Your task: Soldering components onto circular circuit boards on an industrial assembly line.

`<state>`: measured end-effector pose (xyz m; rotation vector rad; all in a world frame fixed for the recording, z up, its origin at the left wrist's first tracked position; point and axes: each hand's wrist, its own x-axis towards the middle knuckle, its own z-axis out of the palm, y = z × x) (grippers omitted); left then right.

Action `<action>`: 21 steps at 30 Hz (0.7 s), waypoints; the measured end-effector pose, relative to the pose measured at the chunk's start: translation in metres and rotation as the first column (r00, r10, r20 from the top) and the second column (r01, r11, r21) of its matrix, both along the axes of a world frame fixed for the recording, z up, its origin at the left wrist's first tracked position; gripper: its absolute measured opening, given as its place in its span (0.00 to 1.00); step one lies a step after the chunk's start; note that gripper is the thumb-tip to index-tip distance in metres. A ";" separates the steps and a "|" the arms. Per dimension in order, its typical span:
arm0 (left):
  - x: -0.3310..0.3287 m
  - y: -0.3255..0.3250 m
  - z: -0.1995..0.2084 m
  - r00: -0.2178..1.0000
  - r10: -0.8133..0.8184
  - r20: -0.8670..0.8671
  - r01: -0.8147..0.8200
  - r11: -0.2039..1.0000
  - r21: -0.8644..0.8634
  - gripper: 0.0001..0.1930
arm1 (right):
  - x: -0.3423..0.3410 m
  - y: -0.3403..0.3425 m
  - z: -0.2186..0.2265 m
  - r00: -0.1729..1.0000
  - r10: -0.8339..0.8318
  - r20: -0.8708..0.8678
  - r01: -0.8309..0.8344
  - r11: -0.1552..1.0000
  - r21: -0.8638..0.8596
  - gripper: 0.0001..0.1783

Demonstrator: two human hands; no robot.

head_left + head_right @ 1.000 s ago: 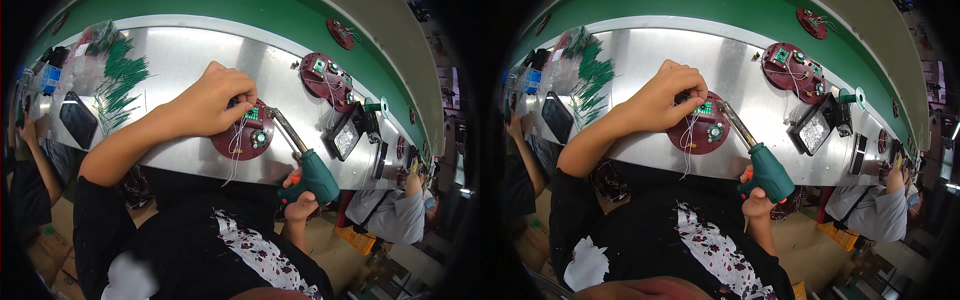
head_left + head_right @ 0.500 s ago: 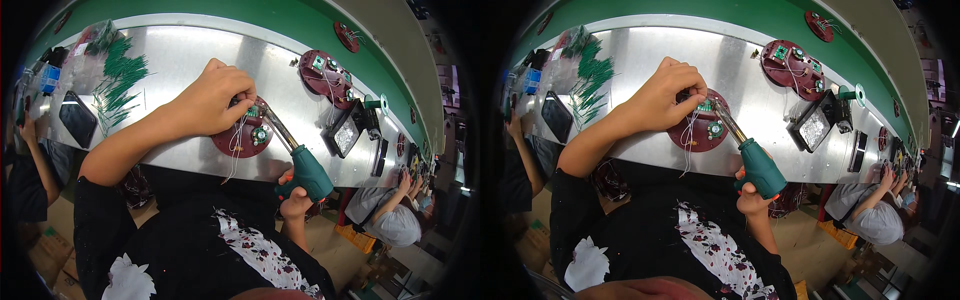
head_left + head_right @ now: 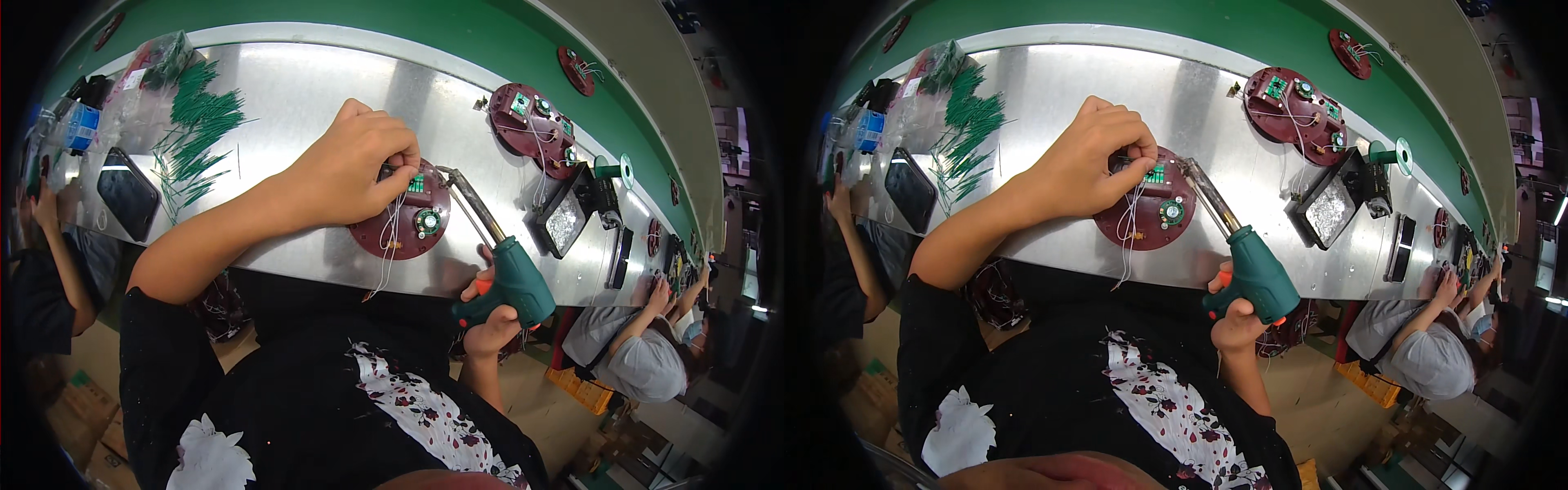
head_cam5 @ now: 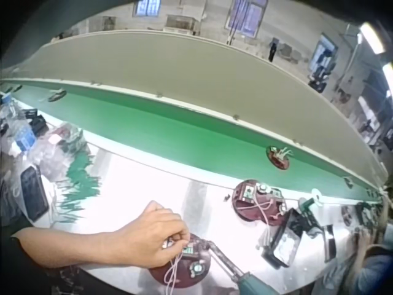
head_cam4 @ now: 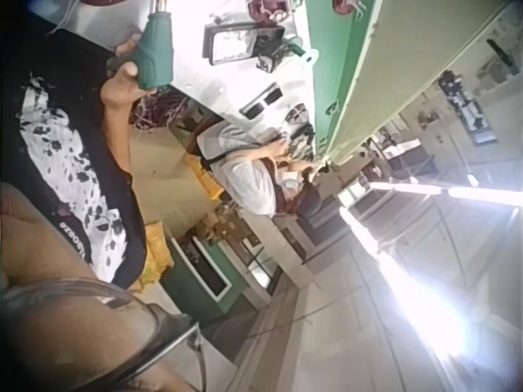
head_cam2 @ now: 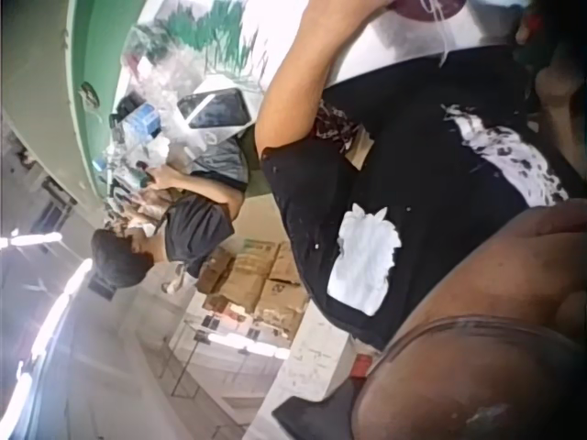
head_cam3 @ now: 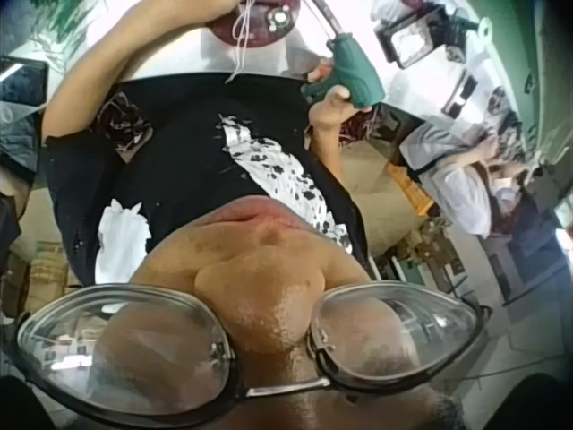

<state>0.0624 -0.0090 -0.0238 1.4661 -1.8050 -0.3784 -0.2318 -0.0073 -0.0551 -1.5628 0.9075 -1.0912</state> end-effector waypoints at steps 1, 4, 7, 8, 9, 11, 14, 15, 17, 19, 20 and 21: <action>0.000 0.000 0.000 1.000 0.000 0.000 0.000 1.000 -0.001 0.03 | 0.000 0.000 0.000 1.000 -0.005 -0.010 0.005 1.000 -0.003 0.48; 0.000 0.000 -0.001 1.000 0.001 0.003 -0.001 1.000 -0.011 0.03 | -0.001 0.000 0.001 0.999 -0.011 -0.037 0.011 1.000 0.003 0.50; -0.001 0.001 -0.001 1.000 0.013 0.009 -0.013 1.000 -0.015 0.03 | -0.001 0.002 0.001 0.997 -0.014 -0.072 0.016 1.000 0.023 0.50; -0.002 0.001 -0.001 1.000 0.020 0.012 -0.019 1.000 -0.016 0.03 | -0.002 0.001 0.000 0.998 -0.014 -0.066 0.015 1.000 0.016 0.51; -0.002 0.001 -0.001 1.000 0.019 0.013 -0.019 1.000 -0.017 0.03 | -0.003 0.000 -0.001 0.998 -0.013 -0.058 0.014 1.000 0.009 0.51; -0.003 0.002 0.000 1.000 0.004 -0.014 -0.004 1.000 0.012 0.03 | -0.004 -0.002 -0.004 0.999 -0.013 -0.050 0.013 1.000 0.001 0.51; -0.003 0.001 0.000 1.000 -0.004 -0.025 0.005 1.000 0.016 0.03 | -0.005 -0.004 -0.008 0.999 -0.036 -0.017 0.036 0.999 0.013 0.51; -0.003 0.001 -0.001 1.000 -0.004 -0.025 0.004 1.000 0.007 0.03 | -0.005 -0.005 -0.008 0.999 -0.039 -0.016 0.039 0.999 0.012 0.51; -0.003 -0.001 0.000 1.000 -0.008 -0.023 0.007 1.000 -0.004 0.04 | -0.004 -0.008 -0.008 1.000 -0.026 0.013 0.026 0.999 -0.020 0.50; -0.004 -0.001 0.005 0.980 -0.022 -0.196 0.034 0.998 0.054 0.04 | -0.003 -0.010 -0.006 0.999 -0.023 0.030 0.024 0.999 -0.034 0.49; -0.004 -0.001 0.006 0.960 -0.025 -0.279 0.050 0.995 0.084 0.04 | -0.002 -0.010 -0.005 0.998 -0.027 0.055 0.029 0.999 -0.024 0.49; -0.004 -0.001 0.006 0.961 -0.029 -0.276 0.055 0.995 0.086 0.04 | -0.001 -0.011 -0.003 0.996 -0.032 0.080 0.033 0.999 -0.015 0.48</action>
